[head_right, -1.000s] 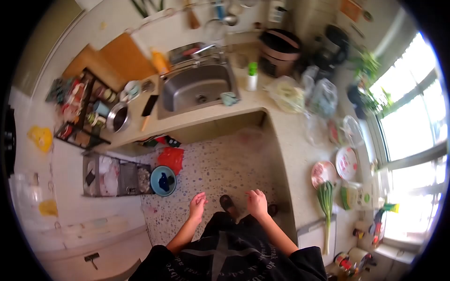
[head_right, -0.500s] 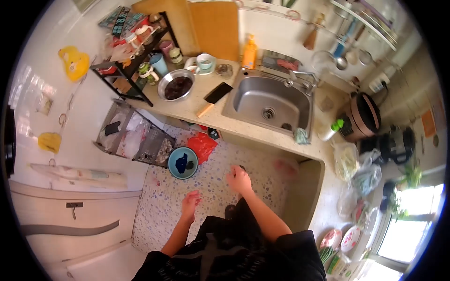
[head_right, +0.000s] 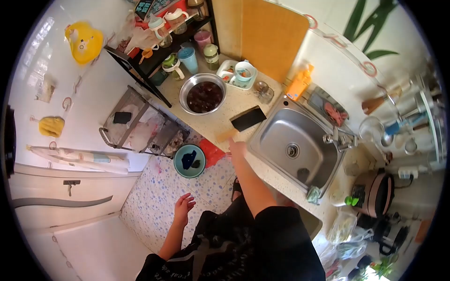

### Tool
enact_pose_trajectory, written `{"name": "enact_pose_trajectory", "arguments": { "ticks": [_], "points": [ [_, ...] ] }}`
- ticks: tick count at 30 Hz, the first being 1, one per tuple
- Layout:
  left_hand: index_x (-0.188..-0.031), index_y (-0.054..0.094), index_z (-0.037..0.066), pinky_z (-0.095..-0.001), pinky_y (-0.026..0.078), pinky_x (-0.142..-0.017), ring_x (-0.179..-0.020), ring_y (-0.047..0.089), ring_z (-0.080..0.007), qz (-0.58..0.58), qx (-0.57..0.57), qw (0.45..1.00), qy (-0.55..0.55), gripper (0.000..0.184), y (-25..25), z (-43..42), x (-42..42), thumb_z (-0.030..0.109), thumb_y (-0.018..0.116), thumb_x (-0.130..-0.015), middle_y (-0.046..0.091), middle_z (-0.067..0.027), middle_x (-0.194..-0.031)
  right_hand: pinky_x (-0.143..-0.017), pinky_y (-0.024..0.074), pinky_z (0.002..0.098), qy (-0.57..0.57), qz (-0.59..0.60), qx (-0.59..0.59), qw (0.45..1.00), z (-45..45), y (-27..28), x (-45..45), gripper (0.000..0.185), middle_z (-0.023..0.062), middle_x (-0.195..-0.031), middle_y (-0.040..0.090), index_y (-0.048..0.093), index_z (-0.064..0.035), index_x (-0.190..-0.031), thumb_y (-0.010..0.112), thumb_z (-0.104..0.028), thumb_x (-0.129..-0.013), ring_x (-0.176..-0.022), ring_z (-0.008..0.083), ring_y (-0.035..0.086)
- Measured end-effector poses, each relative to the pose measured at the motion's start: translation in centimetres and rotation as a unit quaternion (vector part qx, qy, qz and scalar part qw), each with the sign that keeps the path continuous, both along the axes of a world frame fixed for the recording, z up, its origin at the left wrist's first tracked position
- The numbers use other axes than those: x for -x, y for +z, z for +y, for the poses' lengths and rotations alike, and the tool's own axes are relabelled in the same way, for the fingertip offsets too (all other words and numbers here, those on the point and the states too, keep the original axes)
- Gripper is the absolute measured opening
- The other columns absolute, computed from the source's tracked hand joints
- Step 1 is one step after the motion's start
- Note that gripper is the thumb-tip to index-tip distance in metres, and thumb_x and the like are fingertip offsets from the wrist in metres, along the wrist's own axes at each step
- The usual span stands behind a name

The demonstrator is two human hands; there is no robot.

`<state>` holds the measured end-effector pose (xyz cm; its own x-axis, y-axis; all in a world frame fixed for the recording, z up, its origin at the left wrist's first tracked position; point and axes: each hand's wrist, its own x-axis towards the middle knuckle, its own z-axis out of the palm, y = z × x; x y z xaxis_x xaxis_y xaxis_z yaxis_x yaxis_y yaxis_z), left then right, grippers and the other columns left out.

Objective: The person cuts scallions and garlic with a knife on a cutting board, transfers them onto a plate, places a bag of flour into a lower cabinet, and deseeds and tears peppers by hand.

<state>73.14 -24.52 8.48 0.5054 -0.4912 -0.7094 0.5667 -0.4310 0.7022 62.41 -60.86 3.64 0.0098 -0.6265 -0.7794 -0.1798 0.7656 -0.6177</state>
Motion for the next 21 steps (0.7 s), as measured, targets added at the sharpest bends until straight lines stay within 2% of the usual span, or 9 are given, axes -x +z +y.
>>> {"name": "enact_pose_trajectory", "arguments": {
  "ticks": [1,4,7,10,13,16,19,21],
  "points": [
    [-0.136,0.061,0.006,-0.0311,0.052,-0.089,-0.098,0.069,-0.0192,0.010,-0.003,1.000,0.019,0.035,0.3,-0.7,-0.1,0.017,0.054,-0.103,0.070,-0.0108,-0.119,-0.044,0.0533,0.0370,0.001,0.024,0.003,1.000,-1.1,-0.3,-0.8,0.052,0.0156,-0.082,0.070,0.065,0.0045,-0.097,0.079,-0.045,-0.088,-0.058,0.0267,0.070],
    [-0.136,0.061,0.006,-0.0305,0.052,-0.089,-0.099,0.070,-0.0201,0.030,-0.006,0.997,0.068,0.036,0.8,-2.4,-0.6,0.016,0.051,-0.103,0.070,-0.0114,-0.119,-0.047,0.0550,0.0354,0.008,0.088,-0.016,0.996,-3.3,0.3,-3.0,0.059,0.0169,-0.085,0.072,0.065,0.0073,-0.100,0.081,-0.047,-0.085,-0.060,0.0250,0.072],
    [-0.136,0.061,0.006,-0.0303,0.052,-0.089,-0.100,0.070,-0.0204,0.037,-0.006,0.995,0.093,0.036,0.8,-3.4,-0.8,0.016,0.050,-0.104,0.070,-0.0117,-0.119,-0.053,0.0576,0.0348,-0.018,0.161,-0.002,0.987,-3.9,-0.7,-4.5,0.070,0.0179,-0.088,0.074,0.066,0.0085,-0.105,0.083,-0.054,-0.079,-0.059,0.0243,0.072],
    [-0.136,0.061,0.006,-0.0303,0.052,-0.088,-0.099,0.070,-0.0205,0.042,-0.007,0.994,0.100,0.036,0.7,-4.2,-1.0,0.016,0.051,-0.103,0.070,-0.0118,-0.119,-0.062,0.0601,0.0361,0.013,0.193,-0.004,0.981,-4.3,-1.7,-4.5,0.077,0.0190,-0.091,0.075,0.063,0.0095,-0.115,0.084,-0.054,-0.076,-0.067,0.0274,0.074],
    [-0.136,0.061,0.006,-0.0303,0.053,-0.088,-0.099,0.070,-0.0205,0.044,-0.004,0.995,0.095,0.035,0.3,-5.2,-1.4,0.016,0.052,-0.103,0.070,-0.0121,-0.119,-0.077,0.0605,0.0390,-0.024,0.192,0.004,0.981,-4.2,-2.5,-4.5,0.073,0.0199,-0.098,0.075,0.064,0.0080,-0.117,0.083,-0.050,-0.076,-0.085,0.0319,0.076],
    [-0.136,0.061,0.005,-0.0299,0.053,-0.086,-0.098,0.070,-0.0202,0.051,-0.004,0.995,0.081,0.035,0.3,-6.2,-1.6,0.016,0.052,-0.103,0.070,-0.0121,-0.118,-0.086,0.0581,0.0407,-0.066,0.239,0.025,0.969,-3.7,-2.3,-3.9,0.066,0.0216,-0.112,0.073,0.063,0.0057,-0.120,0.080,-0.041,-0.077,-0.105,0.0338,0.072],
    [-0.136,0.060,0.005,-0.0309,0.053,-0.087,-0.098,0.069,-0.0210,0.054,0.007,0.998,0.043,0.035,-0.1,-7.0,-2.3,0.016,0.052,-0.103,0.070,-0.0126,-0.118,-0.068,0.0586,0.0389,-0.149,0.195,0.039,0.969,-3.5,-2.8,-2.6,0.063,0.0188,-0.118,0.067,0.060,0.0018,-0.124,0.080,-0.036,-0.077,-0.097,0.0295,0.071],
    [-0.136,0.059,0.004,-0.0339,0.054,-0.090,-0.099,0.069,-0.0233,0.048,0.014,0.999,0.007,0.036,-0.4,-7.7,-2.8,0.017,0.050,-0.104,0.069,-0.0137,-0.118,-0.068,0.0581,0.0403,-0.147,0.114,0.068,0.980,-2.9,-2.4,-0.9,0.060,0.0167,-0.112,0.067,0.058,0.0012,-0.125,0.078,-0.031,-0.079,-0.092,0.0285,0.070]
  ]
}}
